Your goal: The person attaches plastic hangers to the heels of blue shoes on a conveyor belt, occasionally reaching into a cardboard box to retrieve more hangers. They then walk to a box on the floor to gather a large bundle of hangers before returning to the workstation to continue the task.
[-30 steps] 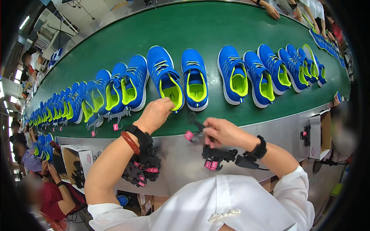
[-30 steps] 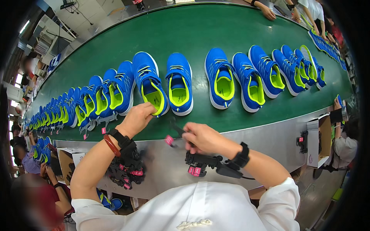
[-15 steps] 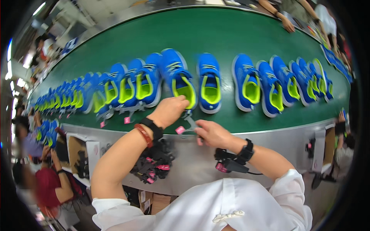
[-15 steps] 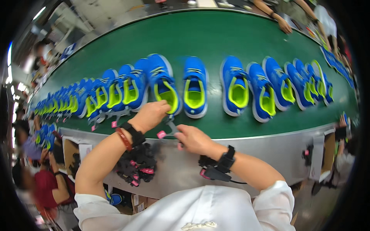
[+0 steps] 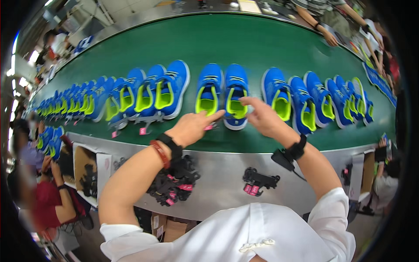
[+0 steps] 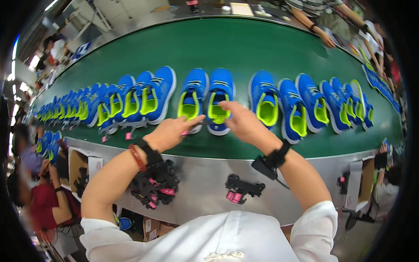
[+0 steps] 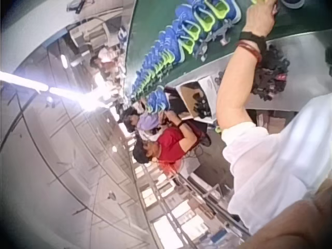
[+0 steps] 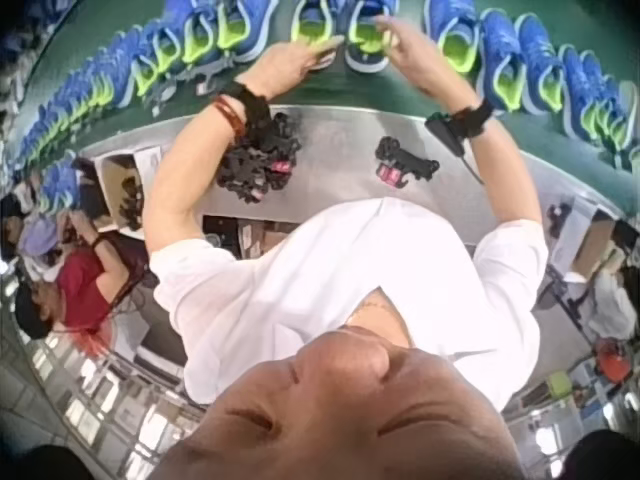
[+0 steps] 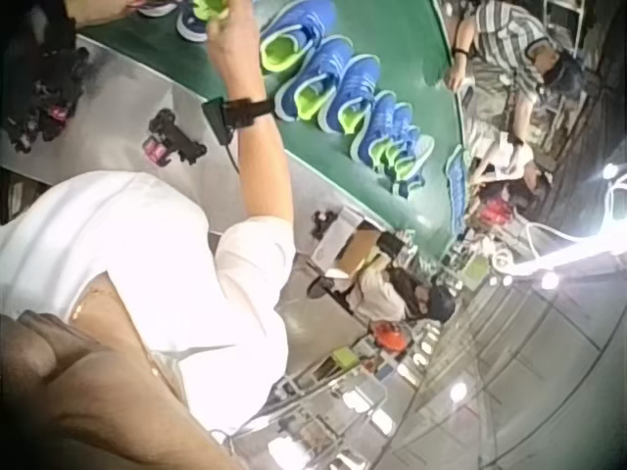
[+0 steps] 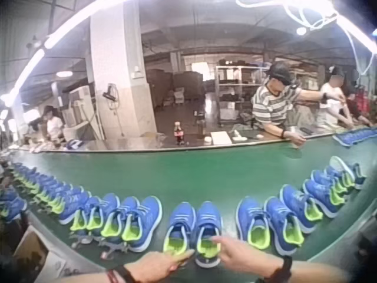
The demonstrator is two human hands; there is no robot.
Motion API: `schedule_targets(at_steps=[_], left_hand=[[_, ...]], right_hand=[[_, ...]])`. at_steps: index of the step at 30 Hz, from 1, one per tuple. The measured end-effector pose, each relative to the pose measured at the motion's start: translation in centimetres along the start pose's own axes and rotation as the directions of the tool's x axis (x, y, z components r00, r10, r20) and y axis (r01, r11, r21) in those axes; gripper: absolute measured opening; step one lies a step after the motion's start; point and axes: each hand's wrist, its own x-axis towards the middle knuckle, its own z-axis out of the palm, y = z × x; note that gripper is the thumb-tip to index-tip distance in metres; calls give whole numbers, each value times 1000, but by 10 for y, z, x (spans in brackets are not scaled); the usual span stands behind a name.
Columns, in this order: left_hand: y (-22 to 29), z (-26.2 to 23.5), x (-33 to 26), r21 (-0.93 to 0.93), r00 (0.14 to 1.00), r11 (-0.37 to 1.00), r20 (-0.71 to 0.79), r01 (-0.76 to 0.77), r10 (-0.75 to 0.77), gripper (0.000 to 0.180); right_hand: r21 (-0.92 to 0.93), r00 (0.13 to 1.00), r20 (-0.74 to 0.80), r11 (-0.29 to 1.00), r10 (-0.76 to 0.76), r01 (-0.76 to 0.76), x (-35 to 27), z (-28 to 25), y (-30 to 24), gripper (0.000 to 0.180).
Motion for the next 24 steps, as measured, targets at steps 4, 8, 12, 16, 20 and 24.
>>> schedule_targets(at_steps=[4, 8, 12, 16, 20, 24], left_hand=[[-11, 11, 3, -125, 999, 991, 17, 46, -44, 53], [-17, 13, 1, -177, 997, 981, -5, 80, -82, 44], [-13, 9, -5, -127, 992, 984, 6, 126, -127, 36], [-8, 5, -5, -112, 989, 983, 3, 147, -148, 35], [-3, 3, -1, -96, 983, 978, 30, 183, -181, 33], [-6, 1, 0, -200, 981, 961, 67, 193, -183, 32]], right_hand=[[-198, 951, 199, 941, -235, 274, 1, 13, 23, 34], [-475, 940, 197, 812, -278, 339, 12, 15, 14, 29], [-585, 930, 199, 724, -309, 365, 19, 6, 7, 28], [-583, 884, 273, 665, -379, 466, 28, 9, -2, 30], [-628, 859, 310, 591, -407, 506, 31, 17, -5, 29], [-680, 867, 342, 541, -363, 495, 37, 29, -4, 28]])
